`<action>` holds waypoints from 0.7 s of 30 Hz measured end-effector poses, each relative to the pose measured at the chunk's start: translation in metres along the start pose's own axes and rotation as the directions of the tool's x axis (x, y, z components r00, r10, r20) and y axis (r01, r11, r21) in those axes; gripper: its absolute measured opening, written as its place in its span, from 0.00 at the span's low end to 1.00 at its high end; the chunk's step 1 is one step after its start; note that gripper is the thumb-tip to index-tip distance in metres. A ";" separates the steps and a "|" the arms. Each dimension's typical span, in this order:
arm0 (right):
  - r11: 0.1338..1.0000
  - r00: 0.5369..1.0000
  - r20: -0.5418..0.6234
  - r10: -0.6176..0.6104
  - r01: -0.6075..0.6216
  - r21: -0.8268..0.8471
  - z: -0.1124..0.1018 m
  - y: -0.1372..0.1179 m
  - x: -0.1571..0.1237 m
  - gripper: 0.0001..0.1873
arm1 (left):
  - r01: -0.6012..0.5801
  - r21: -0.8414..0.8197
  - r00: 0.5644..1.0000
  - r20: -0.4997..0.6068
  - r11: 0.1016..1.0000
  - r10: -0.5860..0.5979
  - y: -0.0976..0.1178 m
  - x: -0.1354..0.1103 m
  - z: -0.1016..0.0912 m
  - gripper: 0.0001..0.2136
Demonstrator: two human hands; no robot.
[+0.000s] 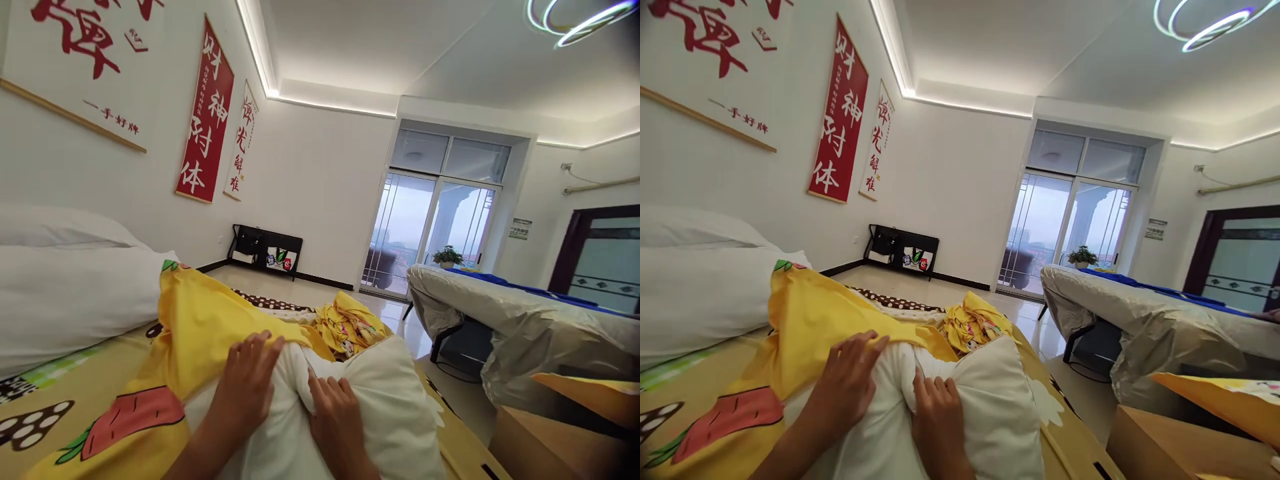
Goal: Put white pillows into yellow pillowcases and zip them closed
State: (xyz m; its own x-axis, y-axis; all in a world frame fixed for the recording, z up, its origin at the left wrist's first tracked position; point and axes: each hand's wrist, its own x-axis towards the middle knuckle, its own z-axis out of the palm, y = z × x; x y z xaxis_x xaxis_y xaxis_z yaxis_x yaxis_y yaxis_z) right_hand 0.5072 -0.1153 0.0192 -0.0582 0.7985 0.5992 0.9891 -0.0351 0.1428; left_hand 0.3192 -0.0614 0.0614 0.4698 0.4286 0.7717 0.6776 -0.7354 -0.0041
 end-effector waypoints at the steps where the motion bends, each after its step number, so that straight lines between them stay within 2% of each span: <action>1: 1.000 0.998 -0.050 -0.031 0.031 0.002 -0.001 -0.004 -0.005 0.27 | 0.030 0.078 1.000 -0.004 0.997 -0.029 -0.003 0.004 -0.003 0.28; 5: 0.992 0.965 -0.231 -0.125 0.129 0.005 -0.010 -0.014 -0.014 0.28 | -0.026 0.338 0.994 0.109 0.941 -0.012 -0.013 0.029 -0.018 0.23; 8: 0.989 0.939 -0.310 -0.146 0.149 -0.011 -0.019 -0.021 -0.015 0.27 | -0.061 0.450 0.990 0.138 0.891 -0.002 -0.008 0.050 -0.034 0.17; 11: 0.986 0.924 -0.344 -0.165 0.167 -0.024 -0.027 -0.038 -0.014 0.23 | -0.146 0.388 0.974 0.217 0.910 0.064 0.014 0.065 -0.039 0.13; 14: 0.979 0.912 -0.360 -0.195 0.205 -0.012 -0.027 -0.055 -0.013 0.10 | -0.233 0.244 0.926 0.351 0.941 0.138 0.046 0.073 -0.027 0.11; 16: 0.975 0.918 -0.337 -0.208 0.221 -0.001 -0.025 -0.058 -0.014 0.06 | -0.227 0.198 0.907 0.400 0.953 0.133 0.061 0.072 -0.016 0.11; 18: 0.982 0.949 -0.260 -0.177 0.188 0.019 -0.025 -0.050 -0.013 0.06 | -0.189 0.195 0.902 0.422 0.962 0.091 0.066 0.068 -0.010 0.12; 21: 0.992 0.991 -0.109 -0.076 0.086 0.089 -0.039 -0.029 -0.011 0.12 | -0.138 0.205 0.889 0.456 0.969 0.030 0.064 0.058 -0.015 0.13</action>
State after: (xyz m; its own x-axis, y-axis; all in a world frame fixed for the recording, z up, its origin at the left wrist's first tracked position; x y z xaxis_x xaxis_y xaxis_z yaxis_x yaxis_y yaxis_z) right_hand 0.4735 -0.1461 0.0391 -0.1473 0.7285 0.6690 0.9886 0.0873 0.1227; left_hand 0.3817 -0.0913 0.1152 0.6963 0.5984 0.3963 0.7078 -0.6641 -0.2408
